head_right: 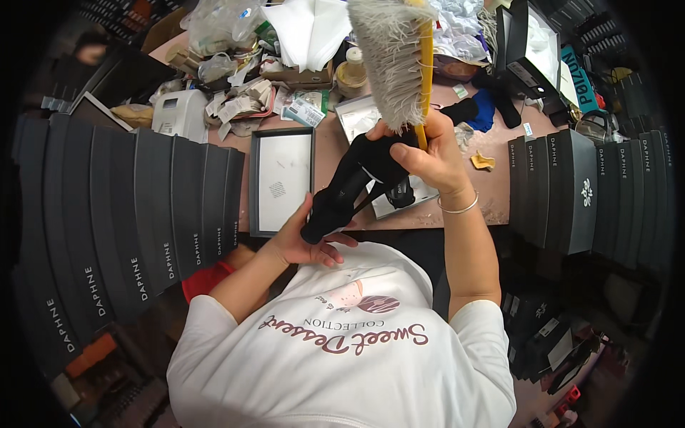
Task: Packing pairs of shoes into boxes with protective tissue paper and stacking the boxes.
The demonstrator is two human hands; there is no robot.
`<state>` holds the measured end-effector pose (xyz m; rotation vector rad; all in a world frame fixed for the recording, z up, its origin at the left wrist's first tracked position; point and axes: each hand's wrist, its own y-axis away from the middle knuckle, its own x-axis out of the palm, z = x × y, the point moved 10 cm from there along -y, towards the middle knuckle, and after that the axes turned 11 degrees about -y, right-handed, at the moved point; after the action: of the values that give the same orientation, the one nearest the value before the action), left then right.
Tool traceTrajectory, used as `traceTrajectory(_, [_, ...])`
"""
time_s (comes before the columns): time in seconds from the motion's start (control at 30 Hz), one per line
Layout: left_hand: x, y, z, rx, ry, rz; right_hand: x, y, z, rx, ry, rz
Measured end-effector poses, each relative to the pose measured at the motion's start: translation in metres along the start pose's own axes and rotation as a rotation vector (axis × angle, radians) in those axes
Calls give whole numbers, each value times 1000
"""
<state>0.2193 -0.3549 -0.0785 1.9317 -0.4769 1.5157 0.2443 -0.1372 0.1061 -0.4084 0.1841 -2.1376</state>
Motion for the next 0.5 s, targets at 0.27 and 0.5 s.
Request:
traceTrajectory(0.27, [-12, -24, 10, -217, -275, -124, 87, -12, -4, 69, 159, 463])
traceTrajectory(0.5, [-35, -42, 6, -220, -337, 30, 193, 1, 9, -236, 317, 757])
